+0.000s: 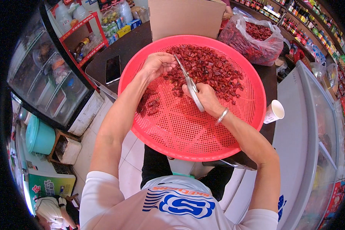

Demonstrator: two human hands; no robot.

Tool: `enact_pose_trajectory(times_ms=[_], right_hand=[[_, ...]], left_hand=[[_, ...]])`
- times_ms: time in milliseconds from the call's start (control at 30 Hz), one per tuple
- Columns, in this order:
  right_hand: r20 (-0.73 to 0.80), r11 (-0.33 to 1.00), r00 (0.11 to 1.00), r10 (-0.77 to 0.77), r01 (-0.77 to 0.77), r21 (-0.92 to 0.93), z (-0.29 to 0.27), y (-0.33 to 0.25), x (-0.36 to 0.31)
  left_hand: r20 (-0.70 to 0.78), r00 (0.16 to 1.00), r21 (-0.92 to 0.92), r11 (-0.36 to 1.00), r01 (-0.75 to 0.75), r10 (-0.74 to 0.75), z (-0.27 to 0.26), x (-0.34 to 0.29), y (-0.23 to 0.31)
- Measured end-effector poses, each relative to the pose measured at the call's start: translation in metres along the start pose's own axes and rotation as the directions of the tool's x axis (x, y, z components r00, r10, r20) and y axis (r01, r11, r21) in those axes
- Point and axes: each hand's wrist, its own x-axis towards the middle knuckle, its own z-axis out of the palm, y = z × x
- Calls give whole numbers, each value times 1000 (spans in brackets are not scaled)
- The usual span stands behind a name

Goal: The person uses scissors to trim the stems off dried red chilies in a red plastic basket. They pick up each chili, cut the stem, and drop the trimmed piece back into the basket. The work continues steadily throughout the clip.

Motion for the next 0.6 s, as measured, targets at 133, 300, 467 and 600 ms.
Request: enact_pose_trajectory(times_ms=[133, 300, 467, 600], right_hand=[[-21, 999, 999, -30, 29, -38, 0, 3, 1], [-13, 998, 1000, -6, 5, -63, -1, 0, 1], [-17, 998, 1000, -16, 15, -55, 0, 3, 3], [-25, 996, 999, -20, 17, -83, 0, 0, 1]], left_hand=[[-2, 1000, 2, 1000, 0, 0, 1, 0, 0], [-12, 1000, 20, 1000, 10, -10, 0, 0, -1], [-33, 999, 50, 998, 35, -33, 0, 0, -1], [-53, 998, 77, 996, 44, -40, 1, -1, 0]])
